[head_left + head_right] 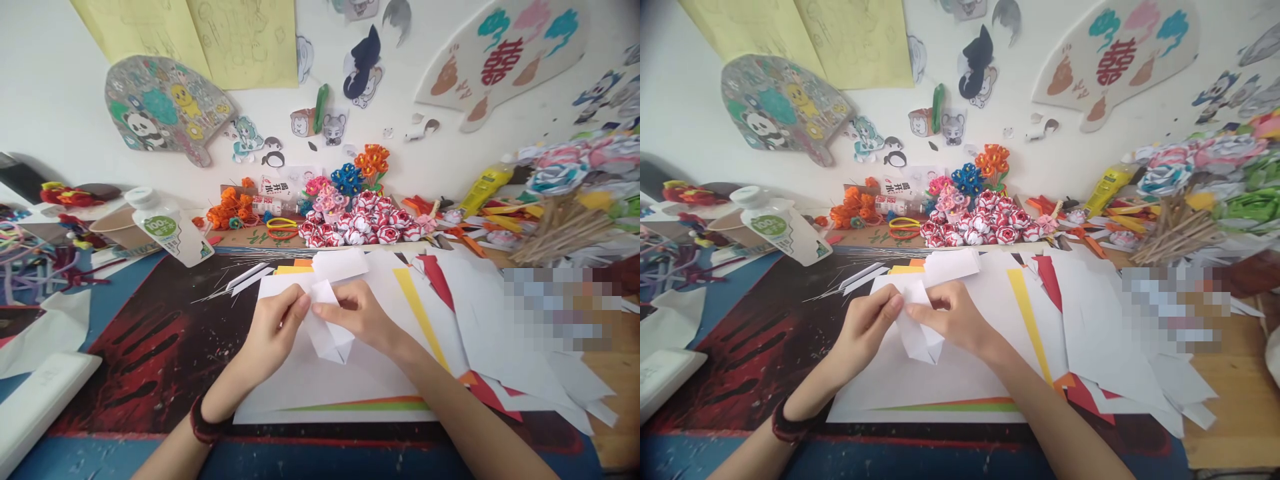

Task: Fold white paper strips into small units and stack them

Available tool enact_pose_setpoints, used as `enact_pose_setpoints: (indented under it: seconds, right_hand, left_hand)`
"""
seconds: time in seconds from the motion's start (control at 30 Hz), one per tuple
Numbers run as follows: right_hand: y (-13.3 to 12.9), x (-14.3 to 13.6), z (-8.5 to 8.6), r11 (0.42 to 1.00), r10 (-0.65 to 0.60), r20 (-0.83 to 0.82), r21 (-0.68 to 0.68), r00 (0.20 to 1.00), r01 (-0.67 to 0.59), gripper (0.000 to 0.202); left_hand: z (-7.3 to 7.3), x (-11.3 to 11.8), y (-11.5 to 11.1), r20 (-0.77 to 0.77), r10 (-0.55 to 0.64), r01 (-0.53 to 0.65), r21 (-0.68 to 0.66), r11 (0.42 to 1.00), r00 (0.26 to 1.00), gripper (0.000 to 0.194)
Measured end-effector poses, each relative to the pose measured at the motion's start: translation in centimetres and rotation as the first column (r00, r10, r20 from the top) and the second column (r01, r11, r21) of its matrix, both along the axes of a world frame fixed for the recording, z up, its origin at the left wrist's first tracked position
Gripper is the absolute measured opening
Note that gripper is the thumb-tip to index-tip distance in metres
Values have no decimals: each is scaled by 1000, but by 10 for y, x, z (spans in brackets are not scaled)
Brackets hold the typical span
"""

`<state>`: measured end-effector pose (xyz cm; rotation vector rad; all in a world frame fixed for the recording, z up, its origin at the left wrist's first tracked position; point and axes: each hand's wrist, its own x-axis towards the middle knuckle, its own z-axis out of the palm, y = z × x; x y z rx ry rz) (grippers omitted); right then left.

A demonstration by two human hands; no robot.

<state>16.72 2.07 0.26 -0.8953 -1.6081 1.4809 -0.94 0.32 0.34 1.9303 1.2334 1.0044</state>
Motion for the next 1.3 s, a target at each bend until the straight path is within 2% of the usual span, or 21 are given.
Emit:
enact_pose_setpoints:
  seconds: [0.17, 0.4, 0.53, 0.63, 0.73, 0.87, 1.0, 1.07, 1.17, 1.3]
  right_hand:
    - [1, 3, 3, 1000, 24, -33, -10, 999, -24, 25]
    - [3, 2, 0, 996, 88, 70, -22, 994, -87, 27]
    - [5, 5, 2, 993, 118, 52, -21, 992, -117, 25]
    - [8, 7, 1, 991, 131, 120, 17, 984, -134, 29]
    - [12, 7, -4, 992, 89, 204, 69, 975, -105, 33]
    - [17, 7, -10, 995, -70, 173, 81, 982, 57, 24]
    - [21, 9, -10, 955, -298, 77, 15, 952, 298, 56]
    - [21, 9, -10, 928, -369, 32, -41, 929, 370, 62]
    - [19, 5, -10, 929, -351, -5, -130, 936, 347, 60]
    - [15, -5, -11, 971, -180, -50, -171, 982, 169, 49]
  left_hand:
    - [3, -2, 5, 7, -11, 11, -48, 999, 1000, 30]
    - [5, -4, 2, 39, -14, 15, -3, 1000, 999, 21]
    - [8, -6, 3, 31, -26, 28, -53, 998, 999, 21]
    - [8, -8, 7, -13, -36, 35, -34, 999, 999, 15]
    - [5, -10, 11, -16, 7, -7, -15, 1000, 1000, 13]
    - [0, -12, 15, 138, 132, -121, -86, 989, 982, 13]
    - [3, -16, 17, 293, 265, -226, -160, 961, 919, 14]
    - [4, -18, 17, 387, 312, -245, -214, 946, 867, 15]
    - [2, -16, 18, 518, 336, -203, -296, 933, 787, 18]
    - [-4, -4, 14, 580, 305, -59, -404, 913, 755, 19]
